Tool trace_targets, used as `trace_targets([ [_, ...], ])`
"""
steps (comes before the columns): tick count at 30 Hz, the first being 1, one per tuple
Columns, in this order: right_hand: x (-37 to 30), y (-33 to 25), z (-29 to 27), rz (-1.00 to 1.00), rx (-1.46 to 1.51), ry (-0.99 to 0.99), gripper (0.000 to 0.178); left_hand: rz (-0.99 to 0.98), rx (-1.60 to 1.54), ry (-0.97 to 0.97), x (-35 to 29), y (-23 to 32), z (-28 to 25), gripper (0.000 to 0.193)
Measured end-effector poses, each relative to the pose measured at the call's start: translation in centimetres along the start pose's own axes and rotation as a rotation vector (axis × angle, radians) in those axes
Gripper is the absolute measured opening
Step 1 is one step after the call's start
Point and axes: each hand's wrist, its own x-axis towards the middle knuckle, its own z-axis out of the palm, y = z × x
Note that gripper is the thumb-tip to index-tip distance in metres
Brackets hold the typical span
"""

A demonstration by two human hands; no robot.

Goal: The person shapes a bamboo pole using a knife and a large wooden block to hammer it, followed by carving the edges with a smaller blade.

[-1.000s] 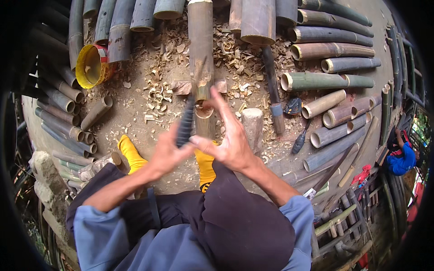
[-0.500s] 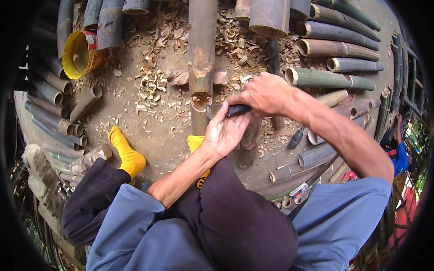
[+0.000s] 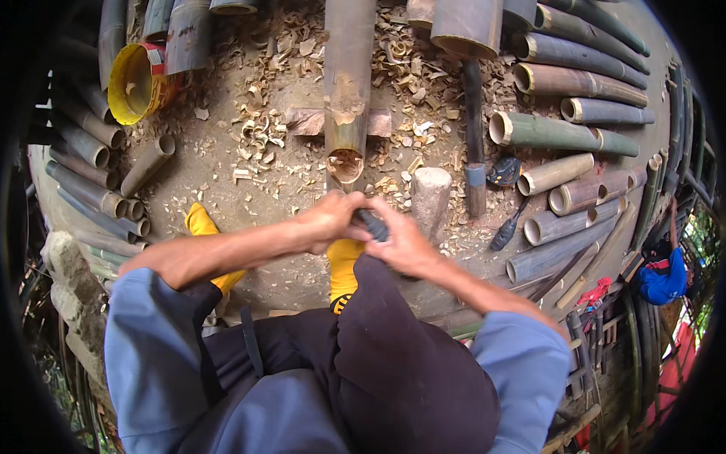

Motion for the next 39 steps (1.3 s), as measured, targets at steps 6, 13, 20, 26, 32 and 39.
trace_targets([
  [6, -0.5, -0.8, 3.8, 0.049, 0.059, 0.12, 0.037, 0.024, -0.043, -0.002, 1.6, -2.7, -2.3, 0.033],
  [13, -7.9, 2.8, -8.1, -0.206, -0.496, 0.883, 0.048, 0.493, 0.307, 0.185, -3.2, -3.7, -5.9, 0.042],
  [20, 4.1, 5.5, -29.5, -0.319, -0.872, 1.149, 0.049, 0.893, 0.654, 1.363, -4.9, -7.2, -22.4, 0.041],
  [26, 0.5, 8.6, -34.2, -0.14, -1.106, 1.294, 0.045, 0.82, 0.844, 1.756, -7.1, -5.1, -25.5, 0.059],
  [32, 1.9, 4.9, -19.0, -0.435, -0.883, 1.298, 0.039, 0.535, 1.083, 1.823, -10.5, -11.5, -31.9, 0.06],
  [39, -2.8, 2.1, -9.6, -0.381, -0.546, 1.041, 0.035, 0.661, 1.262, 1.302, -7.0, 1.6, -25.1, 0.07],
])
